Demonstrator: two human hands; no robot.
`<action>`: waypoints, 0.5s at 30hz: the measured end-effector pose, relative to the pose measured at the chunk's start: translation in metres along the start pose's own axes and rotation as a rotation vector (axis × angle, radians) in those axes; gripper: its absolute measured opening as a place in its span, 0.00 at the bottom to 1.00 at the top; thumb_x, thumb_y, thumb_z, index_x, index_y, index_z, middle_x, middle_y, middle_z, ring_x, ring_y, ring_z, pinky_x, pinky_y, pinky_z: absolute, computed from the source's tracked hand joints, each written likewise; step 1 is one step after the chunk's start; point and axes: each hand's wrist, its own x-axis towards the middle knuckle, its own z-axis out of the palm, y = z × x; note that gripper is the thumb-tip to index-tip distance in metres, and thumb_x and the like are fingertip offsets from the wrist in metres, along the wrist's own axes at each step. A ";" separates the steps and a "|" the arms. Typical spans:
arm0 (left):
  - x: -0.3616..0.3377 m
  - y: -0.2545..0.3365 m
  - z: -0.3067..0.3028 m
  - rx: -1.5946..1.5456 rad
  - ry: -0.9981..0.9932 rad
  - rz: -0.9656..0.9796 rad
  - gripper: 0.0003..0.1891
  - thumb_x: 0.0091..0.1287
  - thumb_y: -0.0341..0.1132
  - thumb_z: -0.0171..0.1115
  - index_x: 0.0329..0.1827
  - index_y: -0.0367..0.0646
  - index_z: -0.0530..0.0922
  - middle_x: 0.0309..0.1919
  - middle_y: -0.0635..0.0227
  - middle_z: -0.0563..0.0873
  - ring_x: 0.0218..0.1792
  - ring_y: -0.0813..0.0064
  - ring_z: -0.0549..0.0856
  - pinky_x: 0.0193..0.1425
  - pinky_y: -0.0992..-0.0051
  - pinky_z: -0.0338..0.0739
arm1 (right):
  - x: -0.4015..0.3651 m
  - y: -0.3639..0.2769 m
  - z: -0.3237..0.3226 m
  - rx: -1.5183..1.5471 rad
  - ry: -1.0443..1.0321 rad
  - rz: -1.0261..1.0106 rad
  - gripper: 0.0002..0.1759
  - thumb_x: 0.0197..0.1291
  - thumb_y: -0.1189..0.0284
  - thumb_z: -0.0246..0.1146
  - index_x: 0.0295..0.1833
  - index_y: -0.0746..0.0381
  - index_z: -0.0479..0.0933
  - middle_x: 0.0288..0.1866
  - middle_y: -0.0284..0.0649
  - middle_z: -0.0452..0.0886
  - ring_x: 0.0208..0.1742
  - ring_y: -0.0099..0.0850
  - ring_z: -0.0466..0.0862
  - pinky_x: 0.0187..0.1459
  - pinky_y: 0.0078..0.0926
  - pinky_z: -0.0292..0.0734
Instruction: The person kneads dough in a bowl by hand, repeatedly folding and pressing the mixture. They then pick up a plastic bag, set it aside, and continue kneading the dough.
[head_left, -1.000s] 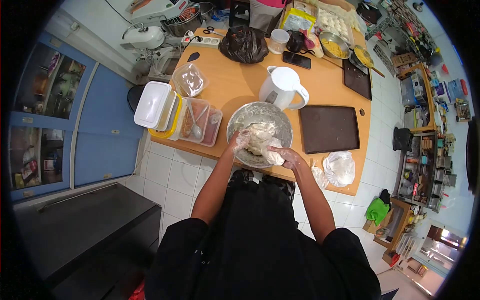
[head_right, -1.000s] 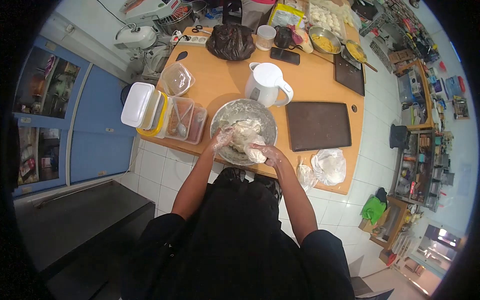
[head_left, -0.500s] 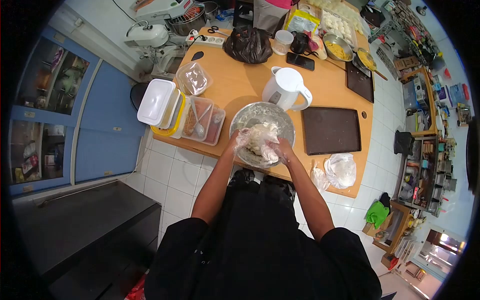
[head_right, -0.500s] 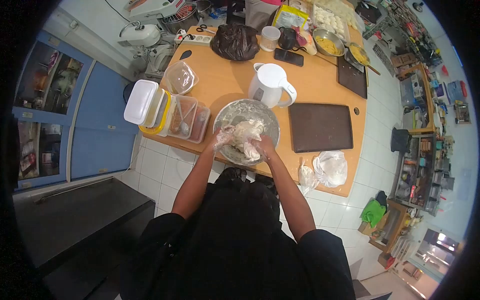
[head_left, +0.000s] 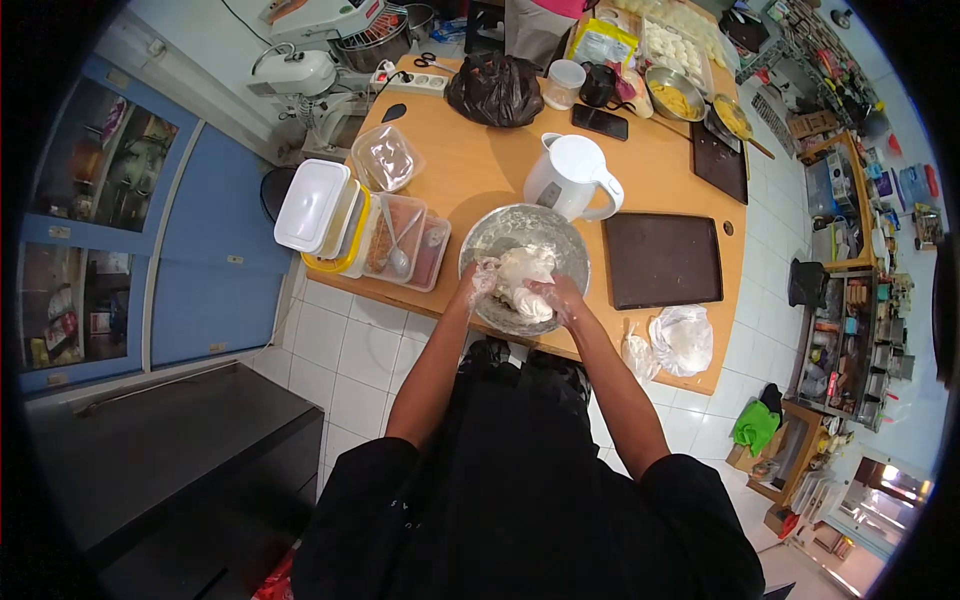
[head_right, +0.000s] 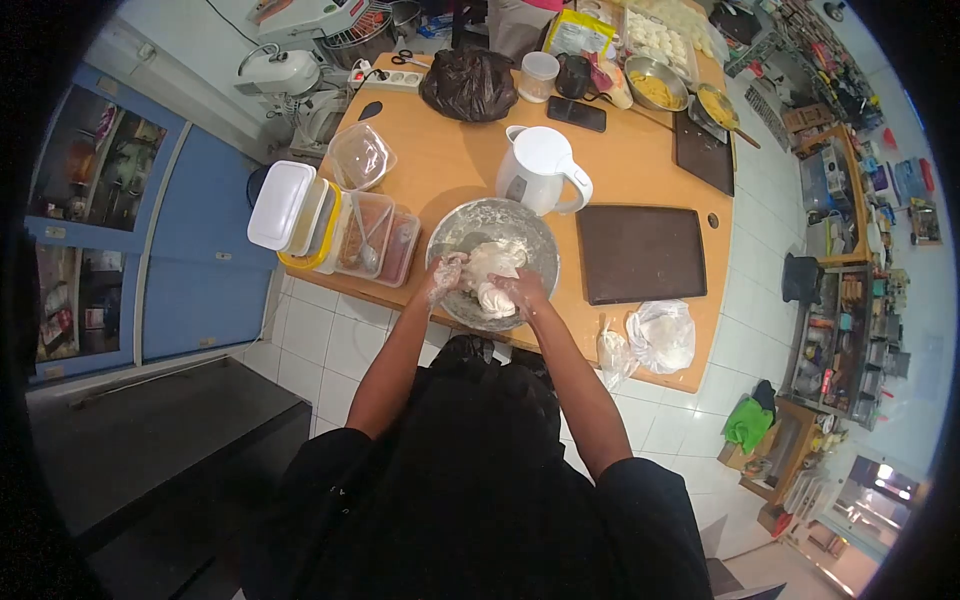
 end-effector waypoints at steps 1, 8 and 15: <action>0.001 -0.004 -0.003 -0.057 -0.016 -0.003 0.13 0.67 0.34 0.59 0.52 0.40 0.78 0.35 0.66 0.84 0.31 0.76 0.83 0.33 0.75 0.79 | -0.007 -0.006 0.004 -0.042 0.036 -0.033 0.35 0.53 0.72 0.73 0.59 0.80 0.66 0.47 0.50 0.81 0.48 0.32 0.82 0.45 0.26 0.80; -0.017 0.016 -0.002 -0.093 -0.001 -0.044 0.15 0.63 0.31 0.60 0.53 0.41 0.78 0.36 0.68 0.83 0.32 0.77 0.82 0.34 0.75 0.79 | 0.013 0.008 0.004 -0.174 0.208 -0.172 0.45 0.48 0.66 0.77 0.62 0.83 0.61 0.50 0.49 0.79 0.43 0.27 0.79 0.43 0.23 0.76; -0.009 0.003 -0.010 -0.094 -0.074 0.026 0.13 0.64 0.32 0.59 0.49 0.41 0.80 0.37 0.68 0.83 0.33 0.78 0.82 0.35 0.76 0.78 | 0.009 0.006 -0.006 -0.079 0.154 -0.085 0.49 0.51 0.64 0.76 0.67 0.83 0.56 0.55 0.52 0.77 0.45 0.28 0.80 0.46 0.22 0.76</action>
